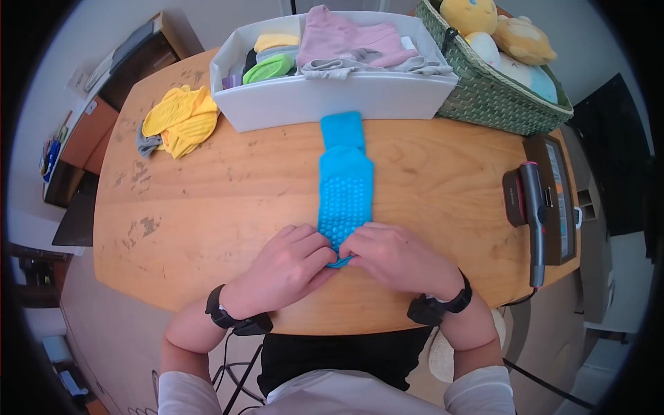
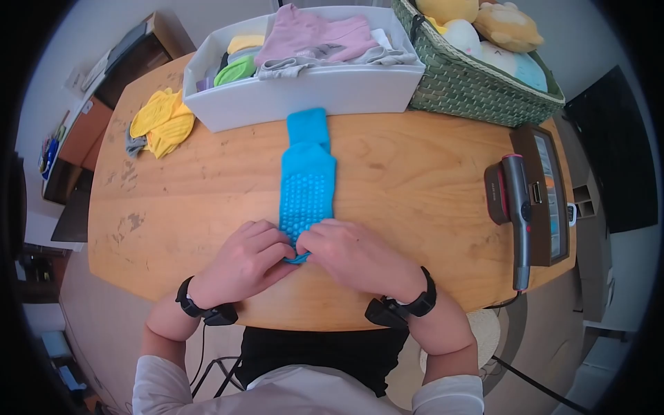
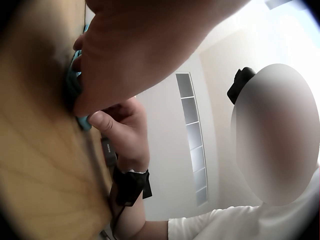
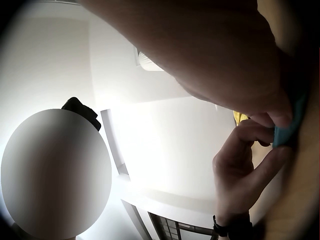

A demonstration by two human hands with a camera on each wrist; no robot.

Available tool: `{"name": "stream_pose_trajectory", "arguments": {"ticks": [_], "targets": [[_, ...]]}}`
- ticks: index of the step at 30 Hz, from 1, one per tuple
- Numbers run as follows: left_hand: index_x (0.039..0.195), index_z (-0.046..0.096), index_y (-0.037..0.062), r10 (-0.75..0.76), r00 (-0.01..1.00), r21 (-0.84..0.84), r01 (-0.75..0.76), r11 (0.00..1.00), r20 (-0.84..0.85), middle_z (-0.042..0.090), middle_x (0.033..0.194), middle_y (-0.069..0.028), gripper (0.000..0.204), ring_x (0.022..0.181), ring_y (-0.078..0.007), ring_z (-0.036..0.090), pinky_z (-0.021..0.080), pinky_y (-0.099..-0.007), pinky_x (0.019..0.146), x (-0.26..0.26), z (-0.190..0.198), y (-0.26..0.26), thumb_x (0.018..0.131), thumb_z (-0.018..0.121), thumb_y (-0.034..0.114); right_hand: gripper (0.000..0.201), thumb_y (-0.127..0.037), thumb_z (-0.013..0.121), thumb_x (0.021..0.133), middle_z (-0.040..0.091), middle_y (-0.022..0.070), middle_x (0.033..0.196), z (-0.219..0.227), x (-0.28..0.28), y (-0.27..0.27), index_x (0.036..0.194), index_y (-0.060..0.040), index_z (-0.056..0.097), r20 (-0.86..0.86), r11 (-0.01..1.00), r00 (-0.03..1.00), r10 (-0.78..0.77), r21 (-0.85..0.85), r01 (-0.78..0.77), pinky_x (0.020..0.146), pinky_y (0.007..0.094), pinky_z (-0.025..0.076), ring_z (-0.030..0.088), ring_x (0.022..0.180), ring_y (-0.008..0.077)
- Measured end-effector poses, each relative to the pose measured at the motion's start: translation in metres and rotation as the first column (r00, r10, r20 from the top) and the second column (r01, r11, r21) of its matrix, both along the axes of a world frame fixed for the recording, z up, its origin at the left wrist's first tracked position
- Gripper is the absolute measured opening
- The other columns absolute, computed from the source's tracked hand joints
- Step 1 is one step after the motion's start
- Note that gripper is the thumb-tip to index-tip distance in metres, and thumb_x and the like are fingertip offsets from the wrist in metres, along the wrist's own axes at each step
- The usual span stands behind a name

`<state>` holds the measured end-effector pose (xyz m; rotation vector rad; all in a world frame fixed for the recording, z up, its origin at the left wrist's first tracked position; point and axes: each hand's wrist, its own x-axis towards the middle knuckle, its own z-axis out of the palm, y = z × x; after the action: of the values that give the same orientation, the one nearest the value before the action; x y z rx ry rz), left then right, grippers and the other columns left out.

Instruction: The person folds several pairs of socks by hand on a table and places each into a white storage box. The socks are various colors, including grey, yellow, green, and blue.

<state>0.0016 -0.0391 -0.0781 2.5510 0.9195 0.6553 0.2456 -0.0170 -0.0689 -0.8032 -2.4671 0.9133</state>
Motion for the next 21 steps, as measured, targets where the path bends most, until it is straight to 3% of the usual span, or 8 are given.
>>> {"name": "stream_pose_trajectory", "arguments": {"ticks": [6,15,17,21], "targets": [[0.094,0.070,0.0063,0.004,0.999,0.001,-0.005,1.000,0.053,0.067,0.097,-0.0081,0.020,0.088,-0.0287,0.063,0.052,-0.0394,0.078,0.0020,-0.0015,-0.0002,0.079,0.084,0.011,0.007,-0.008,0.068,0.092,0.066,0.0130,0.092,0.0016,0.0010,0.0000,0.093,-0.0018,0.065,0.010,0.999,1.000,-0.025,-0.032,0.025,0.080,0.0429,0.053,0.065,0.092,0.0330],[0.095,0.070,0.0035,0.067,0.985,-0.158,-0.042,0.987,0.157,0.067,0.095,-0.0105,0.011,0.088,-0.0309,0.063,0.053,-0.0415,0.079,0.0034,-0.0048,-0.0006,0.086,0.077,0.005,0.005,-0.008,0.067,0.093,0.061,0.0121,0.088,0.0002,-0.0001,-0.0006,0.090,-0.0036,0.066,0.011,0.995,0.995,-0.101,-0.002,0.101,0.070,0.0447,0.053,0.065,0.082,0.0345],[0.096,0.069,0.0038,0.142,0.981,-0.234,-0.107,0.966,0.136,0.066,0.093,-0.0106,0.011,0.087,-0.0310,0.062,0.053,-0.0414,0.077,0.0051,-0.0028,-0.0022,0.087,0.075,0.003,0.004,-0.008,0.067,0.093,0.060,0.0118,0.089,-0.0006,-0.0002,-0.0007,0.090,-0.0041,0.066,0.019,0.995,0.995,-0.095,0.011,0.095,0.069,0.0449,0.053,0.065,0.081,0.0347],[0.098,0.069,0.0039,0.145,0.978,-0.219,-0.110,0.969,0.152,0.066,0.091,-0.0104,0.013,0.086,-0.0304,0.061,0.053,-0.0406,0.075,0.0052,-0.0049,-0.0015,0.086,0.075,0.002,0.006,-0.010,0.069,0.093,0.059,0.0112,0.090,-0.0016,-0.0018,-0.0004,0.091,-0.0058,0.066,0.028,0.991,0.992,-0.124,0.049,0.122,0.068,0.0449,0.053,0.065,0.079,0.0342]]}}
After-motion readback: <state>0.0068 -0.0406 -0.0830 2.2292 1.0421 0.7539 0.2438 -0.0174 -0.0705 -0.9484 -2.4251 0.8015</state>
